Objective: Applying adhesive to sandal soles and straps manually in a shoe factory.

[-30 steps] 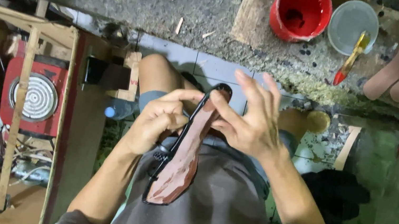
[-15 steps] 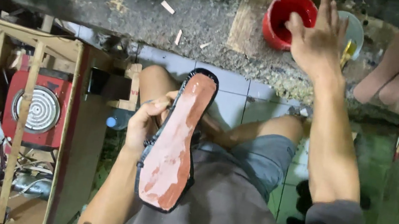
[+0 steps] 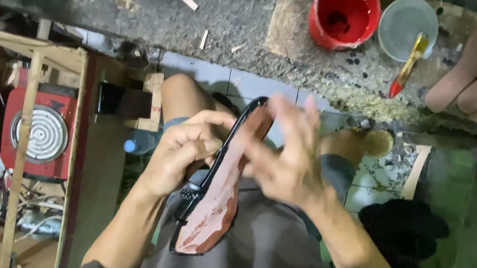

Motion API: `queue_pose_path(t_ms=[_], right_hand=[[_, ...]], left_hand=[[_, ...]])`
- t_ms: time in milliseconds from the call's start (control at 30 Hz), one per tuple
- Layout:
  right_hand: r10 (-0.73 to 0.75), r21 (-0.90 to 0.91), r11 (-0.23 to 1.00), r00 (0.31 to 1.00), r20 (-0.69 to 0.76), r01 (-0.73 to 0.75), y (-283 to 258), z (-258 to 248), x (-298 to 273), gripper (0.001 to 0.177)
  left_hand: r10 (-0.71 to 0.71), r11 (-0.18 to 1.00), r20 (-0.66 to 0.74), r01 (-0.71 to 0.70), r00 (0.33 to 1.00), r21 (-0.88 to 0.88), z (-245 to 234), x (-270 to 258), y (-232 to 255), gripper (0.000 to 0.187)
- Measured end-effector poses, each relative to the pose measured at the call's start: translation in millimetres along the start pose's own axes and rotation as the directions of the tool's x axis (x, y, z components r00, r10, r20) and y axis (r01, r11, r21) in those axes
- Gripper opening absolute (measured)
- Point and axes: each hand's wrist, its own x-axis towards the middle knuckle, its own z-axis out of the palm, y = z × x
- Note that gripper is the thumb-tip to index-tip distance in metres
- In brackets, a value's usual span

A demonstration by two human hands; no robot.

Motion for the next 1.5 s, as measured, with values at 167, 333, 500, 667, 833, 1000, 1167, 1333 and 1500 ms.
queue_pose_path(t_ms=[167,333,500,667,833,1000,1167,1333,1500], right_hand=[[-0.050,-0.075,0.996,0.996,-0.070,0.045,14.5,-13.5,9.7,0.047],[-0.145,-0.012,0.989,0.989,-0.038,0.144,11.8,-13.8,6.9,0.041],[-0.164,-0.088,0.984,0.983,-0.078,0.157,13.5,-9.0,3.1,0.040],[-0.167,-0.076,0.984,0.984,-0.069,0.162,20.0,-7.5,-9.8,0.040],[-0.180,-0.001,0.984,0.980,-0.080,0.180,17.5,-10.4,-3.2,0.036],[-0.138,0.077,0.987,0.987,-0.084,0.144,6.5,-15.4,2.9,0.035],[-0.093,0.217,0.971,0.994,-0.049,0.101,5.8,-17.3,4.2,0.038],[0.024,0.144,0.990,0.998,-0.059,-0.015,16.3,-7.5,-7.1,0.042],[-0.085,0.026,0.996,0.993,-0.085,0.088,14.4,0.0,-14.1,0.042]], left_hand=[[0.037,0.998,0.058,-0.040,0.998,0.045,4.8,0.6,10.5,0.026],[0.029,0.995,0.065,-0.035,0.997,0.088,6.1,7.2,22.1,0.027],[0.077,0.991,0.099,-0.087,0.992,0.106,6.0,3.6,11.3,0.028],[0.046,0.994,0.106,-0.056,0.993,0.096,8.2,2.6,15.0,0.028],[0.021,0.993,0.096,-0.032,0.995,0.111,6.8,4.7,8.6,0.028],[0.027,0.996,0.097,-0.035,0.995,0.082,13.3,7.4,21.1,0.027],[0.026,0.989,0.098,-0.040,0.995,0.142,13.5,6.4,20.3,0.028],[-0.014,0.995,0.073,0.007,0.997,0.103,8.8,4.0,8.7,0.028],[0.035,0.999,0.078,-0.035,0.996,0.002,4.4,12.0,-5.6,0.025]])
